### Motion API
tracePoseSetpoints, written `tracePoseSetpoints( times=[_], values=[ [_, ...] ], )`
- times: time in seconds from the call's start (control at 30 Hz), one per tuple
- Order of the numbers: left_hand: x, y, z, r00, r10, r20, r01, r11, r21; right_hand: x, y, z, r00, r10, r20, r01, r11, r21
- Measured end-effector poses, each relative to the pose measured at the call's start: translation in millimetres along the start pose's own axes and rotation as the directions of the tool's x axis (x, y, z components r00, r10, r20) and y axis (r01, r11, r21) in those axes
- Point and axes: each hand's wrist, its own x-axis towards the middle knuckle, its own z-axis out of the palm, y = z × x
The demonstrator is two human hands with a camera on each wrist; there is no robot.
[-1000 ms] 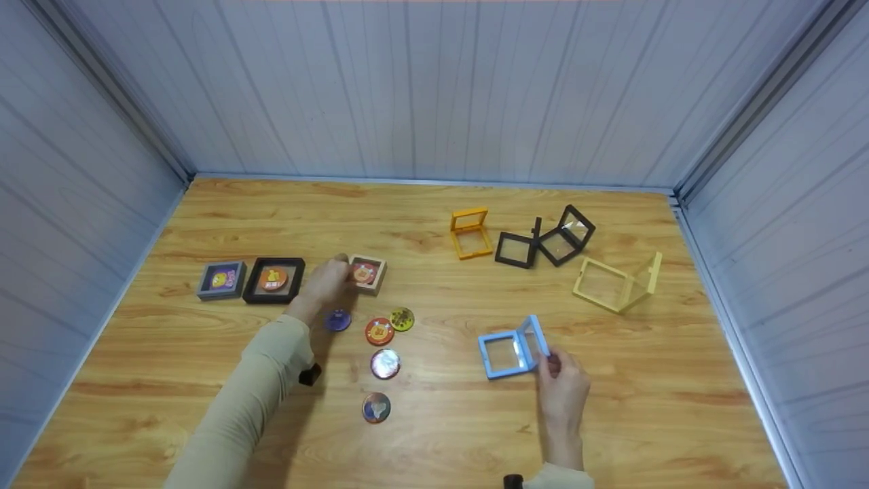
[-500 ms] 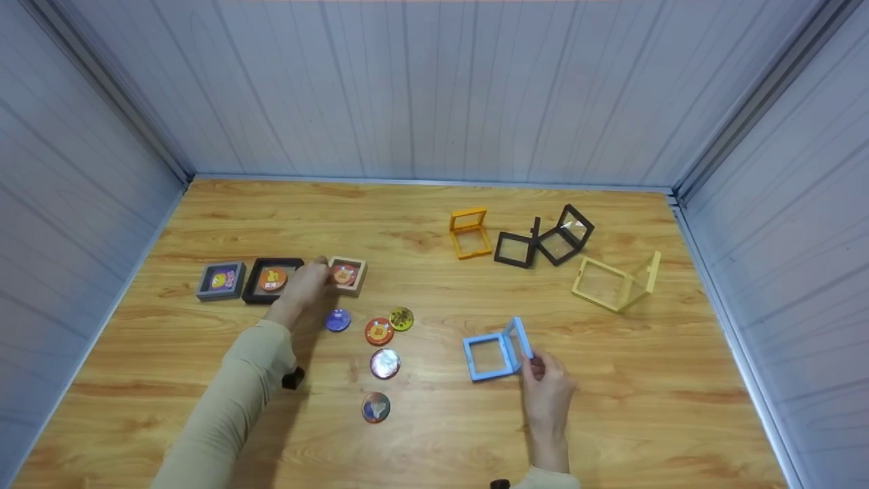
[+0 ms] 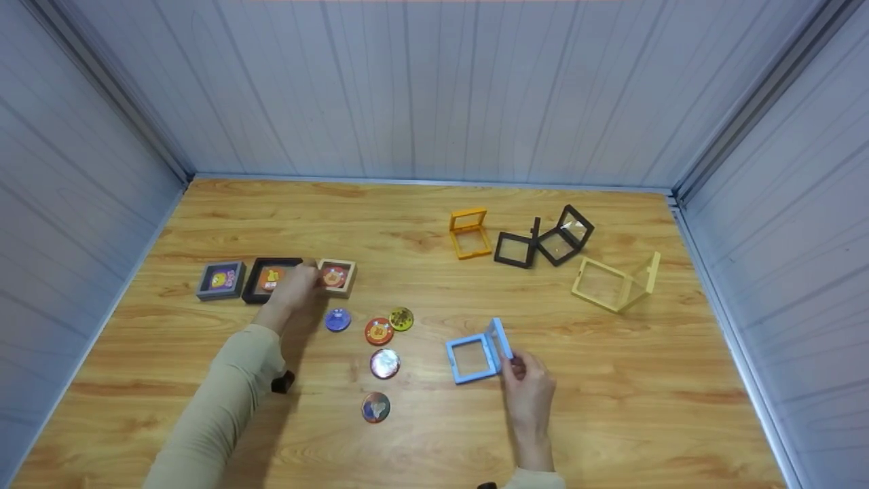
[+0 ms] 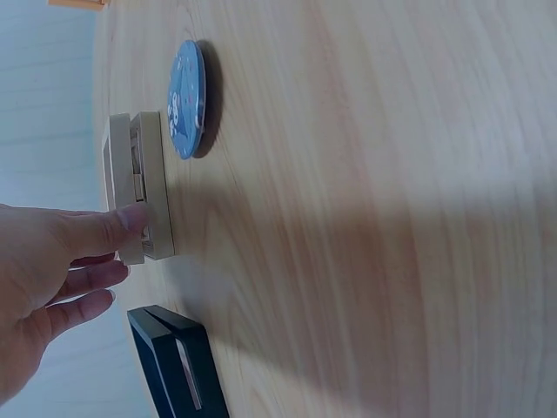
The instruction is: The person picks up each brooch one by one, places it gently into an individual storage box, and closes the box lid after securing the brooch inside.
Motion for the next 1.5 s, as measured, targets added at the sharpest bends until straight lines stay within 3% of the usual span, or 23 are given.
tracePoseSetpoints(
  times=[0.23,0.73,0.93,1.1,1.2,1.5],
  values=[
    [-3.3,-2.7,-1.4,0.999,0.042,-0.010,-0.041,0.996,0.075,-2.6,-8.3,7.5,0.999,0.006,0.034,-0.007,1.000,0.021],
    [-9.1,-5.7,-2.1,0.998,0.048,-0.039,-0.042,0.991,0.130,-6.3,-19.9,18.9,0.997,-0.010,0.080,0.006,0.999,0.043],
    [-11.8,-7.4,-2.0,0.993,0.079,-0.084,-0.065,0.985,0.160,-8.7,-22.4,21.2,0.997,-0.042,0.069,0.037,0.997,0.066],
    [-14.5,-8.9,-1.7,0.988,0.105,-0.116,-0.079,0.975,0.209,-10.4,-25.6,22.8,0.996,-0.009,0.084,0.003,0.997,0.073],
    [-17.2,-9.4,-1.3,0.986,0.102,-0.135,-0.076,0.980,0.186,-11.4,-27.2,23.3,0.996,0.001,0.092,-0.008,0.997,0.076],
    [-34.4,-0.7,0.1,0.976,0.019,-0.215,-0.026,0.999,-0.031,-13.8,-28.4,22.9,0.994,0.013,0.109,-0.022,0.997,0.078]
  ],
)
